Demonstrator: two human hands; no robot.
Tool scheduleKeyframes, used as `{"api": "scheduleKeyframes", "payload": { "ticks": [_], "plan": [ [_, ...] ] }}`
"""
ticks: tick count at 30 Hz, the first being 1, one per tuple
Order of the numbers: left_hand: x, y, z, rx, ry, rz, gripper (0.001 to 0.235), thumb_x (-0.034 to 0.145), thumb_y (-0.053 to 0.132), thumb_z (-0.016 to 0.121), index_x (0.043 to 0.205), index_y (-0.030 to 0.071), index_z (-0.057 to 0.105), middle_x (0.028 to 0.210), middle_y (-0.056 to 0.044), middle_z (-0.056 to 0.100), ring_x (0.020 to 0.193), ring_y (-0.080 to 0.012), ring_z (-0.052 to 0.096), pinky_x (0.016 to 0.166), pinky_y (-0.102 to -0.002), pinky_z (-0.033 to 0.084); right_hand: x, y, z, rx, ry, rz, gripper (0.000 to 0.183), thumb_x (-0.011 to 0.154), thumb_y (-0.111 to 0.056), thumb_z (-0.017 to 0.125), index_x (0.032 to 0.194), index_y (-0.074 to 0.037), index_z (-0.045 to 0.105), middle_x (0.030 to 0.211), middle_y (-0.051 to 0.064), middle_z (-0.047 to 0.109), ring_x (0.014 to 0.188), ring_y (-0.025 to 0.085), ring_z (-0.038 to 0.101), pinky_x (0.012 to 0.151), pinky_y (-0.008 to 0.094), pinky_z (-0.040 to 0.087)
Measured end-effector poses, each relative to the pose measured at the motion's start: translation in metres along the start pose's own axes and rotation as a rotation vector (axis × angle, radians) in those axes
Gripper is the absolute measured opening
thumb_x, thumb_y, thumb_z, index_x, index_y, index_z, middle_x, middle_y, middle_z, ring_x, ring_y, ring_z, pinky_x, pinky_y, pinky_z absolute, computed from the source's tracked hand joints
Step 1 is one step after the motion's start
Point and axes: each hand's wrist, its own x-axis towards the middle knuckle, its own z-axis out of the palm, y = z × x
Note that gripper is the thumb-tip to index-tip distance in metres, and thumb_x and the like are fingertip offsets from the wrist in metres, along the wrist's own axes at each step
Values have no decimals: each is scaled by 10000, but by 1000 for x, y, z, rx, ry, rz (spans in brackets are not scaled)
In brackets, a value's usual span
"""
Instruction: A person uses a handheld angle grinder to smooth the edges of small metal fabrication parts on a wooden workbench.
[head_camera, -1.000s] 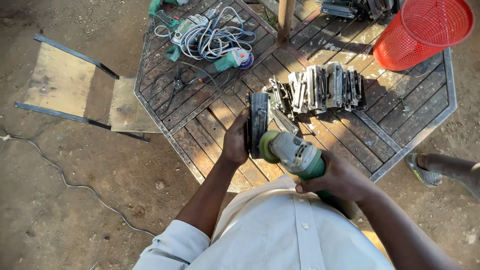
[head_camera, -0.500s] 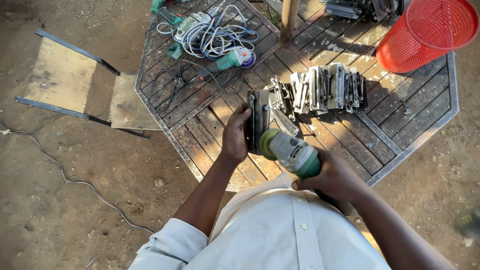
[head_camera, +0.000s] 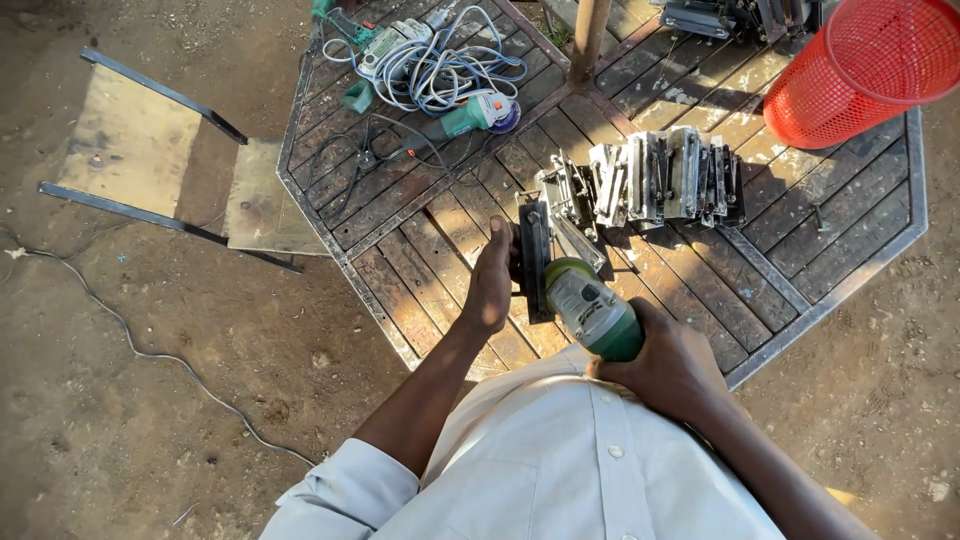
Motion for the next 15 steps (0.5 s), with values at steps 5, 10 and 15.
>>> {"api": "scheduleKeyframes", "payload": {
  "ticks": [5,10,15],
  "plan": [
    [-8,-11,-6,9,-86,-20,1050,997,766,200,1554,-122,131,1579,-405,127,1499,-536,26,1236,-596,41,2,-2,1,38,34,-10,701,594,-395,912,1199,-154,654,1012,211,765,1018,492,707,870,584,548],
    [-13,-16,-5,-40,-121,-42,1057,989,779,192,1540,-123,178,1556,-424,157,1481,-571,18,1228,-622,32,8,9,-1,45,54,-4,709,595,-419,903,1201,-161,643,1008,214,762,1027,494,697,872,602,538],
    [0,-41,-16,-44,-193,-31,1038,993,795,187,1506,-104,264,1453,-392,313,1458,-556,193,1216,-584,161,10,7,-5,123,87,21,712,578,-449,913,1163,-135,655,1000,238,749,1021,520,689,858,606,518]
  ]
}}
